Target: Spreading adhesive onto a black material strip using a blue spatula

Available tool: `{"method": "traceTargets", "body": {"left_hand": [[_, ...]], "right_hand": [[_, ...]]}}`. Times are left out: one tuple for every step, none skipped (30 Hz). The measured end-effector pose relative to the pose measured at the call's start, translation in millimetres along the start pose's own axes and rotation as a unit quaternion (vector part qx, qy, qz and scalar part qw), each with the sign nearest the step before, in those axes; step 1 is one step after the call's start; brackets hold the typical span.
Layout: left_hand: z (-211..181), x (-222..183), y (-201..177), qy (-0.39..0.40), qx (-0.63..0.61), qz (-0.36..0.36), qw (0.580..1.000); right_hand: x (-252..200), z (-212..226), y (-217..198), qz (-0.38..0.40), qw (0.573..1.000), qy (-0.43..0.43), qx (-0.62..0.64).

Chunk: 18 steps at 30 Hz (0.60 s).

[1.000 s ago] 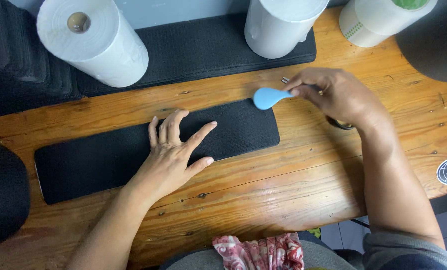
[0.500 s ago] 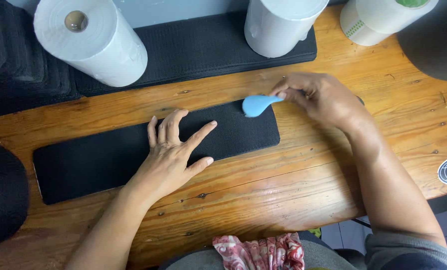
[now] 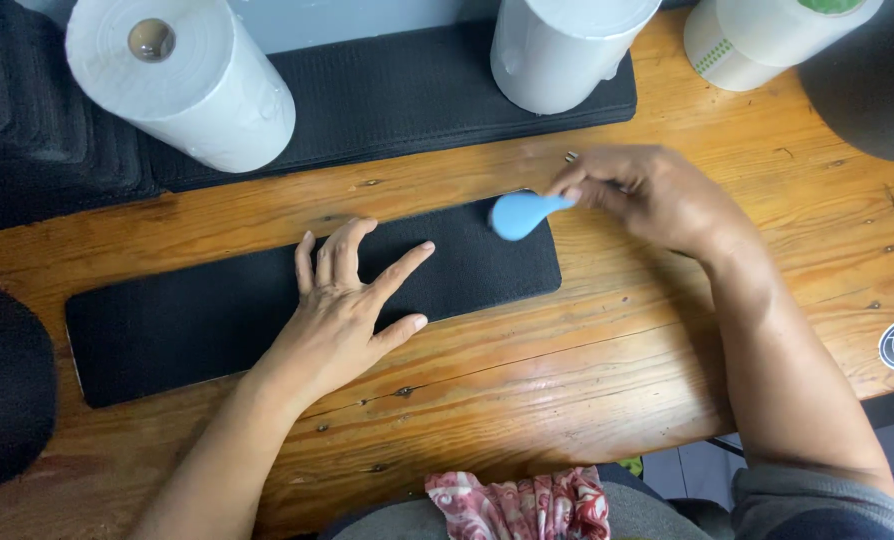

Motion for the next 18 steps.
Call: {"method": "traceTargets", "body": {"left_hand": [[1, 1, 0, 0.0, 0.0, 0.0, 1.0], [1, 0, 1, 0.003, 0.0, 0.001, 1.0], [1, 0, 2, 0.005, 0.0, 0.002, 1.0], [0, 0, 2, 0.006, 0.0, 0.003, 1.0], [0, 1, 1, 0.003, 0.0, 0.003, 1.0], [1, 1, 0, -0.001, 0.0, 0.002, 1.0], [1, 1, 0, 0.0, 0.0, 0.002, 1.0], [1, 1, 1, -0.001, -0.001, 0.004, 1.0], [1, 1, 1, -0.001, -0.001, 0.006, 1.0], [0, 1, 1, -0.001, -0.001, 0.005, 1.0], [0, 0, 0, -0.002, -0.001, 0.002, 1.0], [0, 1, -1, -0.003, 0.0, -0.001, 1.0], [0, 1, -1, -0.002, 0.0, -0.001, 1.0], [1, 1, 0, -0.001, -0.002, 0.001, 1.0], [1, 0, 1, 0.0, -0.005, 0.003, 1.0], [2, 0, 1, 0.0, -0.005, 0.003, 1.0], [2, 0, 1, 0.0, -0.004, 0.0, 1.0], [2, 1, 1, 0.002, -0.003, -0.003, 1.0]], "right_hand": [[2, 10, 2, 0.0, 1.0, 0.0, 0.0], [4, 20, 21, 0.078, 0.997, -0.004, 0.012], [3, 30, 40, 0.156, 0.987, -0.009, 0.025], [1, 25, 38, 0.155, 0.988, -0.008, 0.026], [0, 24, 35, 0.147, 0.989, -0.027, 0.006], [-1, 24, 31, 0.14, 0.989, -0.047, -0.015], [-3, 15, 25, 0.139, 0.989, -0.046, -0.015], [-4, -1, 8, 0.084, 0.996, -0.015, -0.021], [-6, -15, -10, 0.029, 0.999, 0.016, -0.027], [-7, -21, -11, 0.029, 0.999, 0.016, -0.028], [-9, -41, -14, 0.017, 0.996, 0.084, -0.007], [-14, -61, -17, 0.004, 0.988, 0.153, 0.014], [-14, -49, -20, 0.003, 0.988, 0.153, 0.014], [-15, -44, -10, 0.065, 0.98, 0.188, 0.009], [-18, -39, -1, 0.126, 0.967, 0.221, 0.003], [-20, -40, -1, 0.126, 0.967, 0.221, 0.003], [-25, -44, 9, 0.182, 0.955, 0.234, 0.004], [-33, -47, 20, 0.238, 0.939, 0.248, 0.006]]}}
Point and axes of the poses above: each hand's wrist, its own x-axis towards the middle knuckle, its own y-axis out of the palm, z = x × y, the point moved 10 cm from there along x, towards the middle knuckle, and after that the axes turned 6 degrees about z, right-handed, at the moved point
